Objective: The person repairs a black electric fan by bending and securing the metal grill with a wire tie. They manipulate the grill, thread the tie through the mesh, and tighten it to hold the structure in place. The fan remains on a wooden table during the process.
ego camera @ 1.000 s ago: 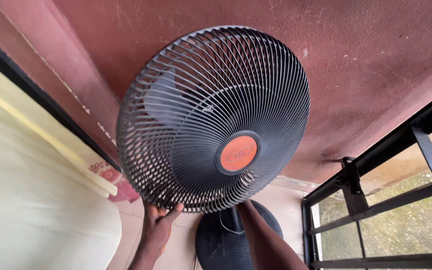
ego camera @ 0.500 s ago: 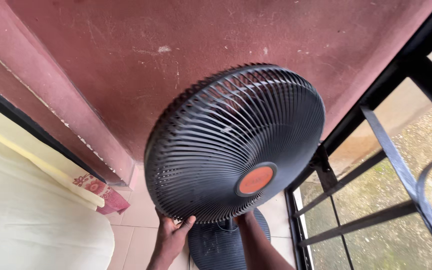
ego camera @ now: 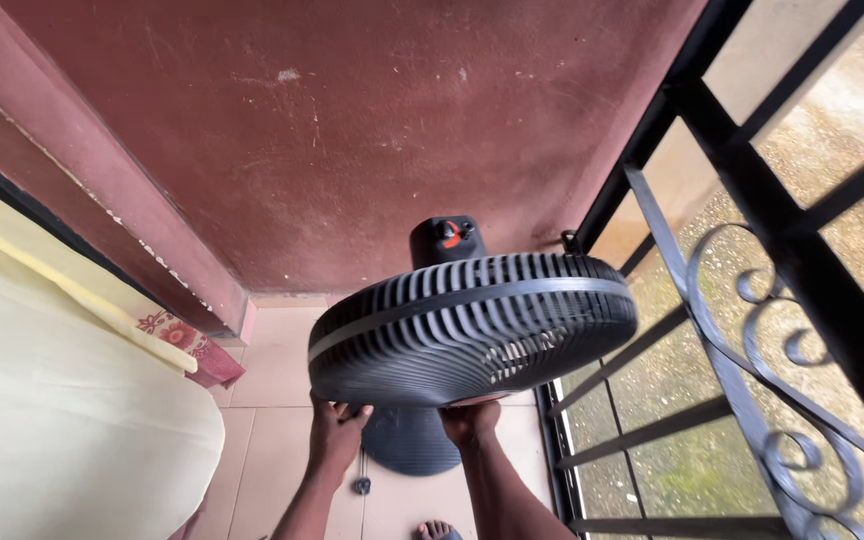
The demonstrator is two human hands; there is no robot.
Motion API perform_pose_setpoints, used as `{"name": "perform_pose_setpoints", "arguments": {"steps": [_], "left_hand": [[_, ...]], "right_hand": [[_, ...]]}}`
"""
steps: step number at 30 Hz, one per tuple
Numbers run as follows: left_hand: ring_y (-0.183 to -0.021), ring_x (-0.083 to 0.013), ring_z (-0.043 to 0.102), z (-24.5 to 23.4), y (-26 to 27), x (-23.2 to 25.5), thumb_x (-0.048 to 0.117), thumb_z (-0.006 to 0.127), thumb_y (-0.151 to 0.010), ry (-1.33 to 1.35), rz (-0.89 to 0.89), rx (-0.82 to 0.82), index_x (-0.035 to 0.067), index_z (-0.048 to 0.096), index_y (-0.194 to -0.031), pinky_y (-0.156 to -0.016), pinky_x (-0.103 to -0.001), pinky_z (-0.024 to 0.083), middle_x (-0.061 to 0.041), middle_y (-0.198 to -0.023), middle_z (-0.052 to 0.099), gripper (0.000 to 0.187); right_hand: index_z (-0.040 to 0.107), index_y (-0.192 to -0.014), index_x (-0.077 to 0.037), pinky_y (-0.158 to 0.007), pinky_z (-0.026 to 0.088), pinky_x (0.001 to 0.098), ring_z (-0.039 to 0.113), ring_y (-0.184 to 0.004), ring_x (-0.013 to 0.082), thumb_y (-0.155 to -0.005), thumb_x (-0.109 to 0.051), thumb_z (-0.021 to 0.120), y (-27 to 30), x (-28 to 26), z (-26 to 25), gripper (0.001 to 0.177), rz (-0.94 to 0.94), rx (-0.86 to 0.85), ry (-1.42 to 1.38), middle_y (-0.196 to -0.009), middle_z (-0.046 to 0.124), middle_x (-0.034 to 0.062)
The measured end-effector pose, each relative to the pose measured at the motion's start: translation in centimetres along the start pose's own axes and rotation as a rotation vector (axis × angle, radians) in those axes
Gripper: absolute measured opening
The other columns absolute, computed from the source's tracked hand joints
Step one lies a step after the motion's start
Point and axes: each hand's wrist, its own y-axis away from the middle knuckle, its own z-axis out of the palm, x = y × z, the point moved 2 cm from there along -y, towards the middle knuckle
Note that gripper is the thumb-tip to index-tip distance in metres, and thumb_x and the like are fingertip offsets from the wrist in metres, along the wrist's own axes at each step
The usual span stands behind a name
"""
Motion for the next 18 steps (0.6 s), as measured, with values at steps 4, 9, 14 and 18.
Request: {"name": "perform_pose_setpoints", "arguments": {"steps": [4,9,14,18], "left_hand": [[-0.137,-0.0264,0.057,-1.5,1.9,-0.1,0.011,0.069,-0.093,-0.09,-0.121,0.129,0.012,0.022,-0.157,-0.107,-0.038,0.048,-0.01,-0.153,0.048,0.079],[-0.133,-0.0262,0.057,-1.2,3.8,1.0,0.026,0.063,-0.096,0.082,-0.095,0.03,0.019,0.032,-0.158,-0.099,-0.044,0.054,-0.006,-0.157,0.046,0.07],[-0.134,-0.0262,0.054,0.3,7.8,2.4,0.031,0.064,-0.096,0.055,-0.041,-0.077,0.015,0.032,-0.156,-0.098,-0.048,0.056,-0.008,-0.159,0.042,0.07],[-0.128,-0.0283,0.06,-0.7,15.8,2.3,0.034,0.063,-0.099,0.082,-0.04,-0.125,0.006,0.038,-0.153,-0.095,-0.043,0.056,-0.014,-0.154,0.048,0.066]], "right_hand": [[0.043,-0.15,-0.011,-0.102,0.049,0.053,0.056,-0.123,0.0359,-0.105,-0.056,0.037,1.9,0.4,-0.7,0.064,0.004,0.135,0.282,-0.15,0.046,0.0142],[0.032,-0.16,-0.008,-0.107,0.047,0.0488,0.055,-0.133,0.0343,-0.102,-0.061,0.033,2.6,0.3,-0.8,0.079,0.046,-0.079,0.387,-0.168,0.033,0.0114],[0.03,-0.158,-0.002,-0.108,0.045,0.0475,0.052,-0.133,0.0344,-0.104,-0.057,0.033,9.9,-1.3,0.3,0.078,-0.002,-0.194,0.525,-0.166,0.033,0.013],[0.036,-0.151,0.003,-0.105,0.049,0.0467,0.059,-0.127,0.036,-0.106,-0.052,0.036,21.3,-3.2,0.6,0.071,-0.026,-0.242,0.533,-0.159,0.044,0.0199]]}}
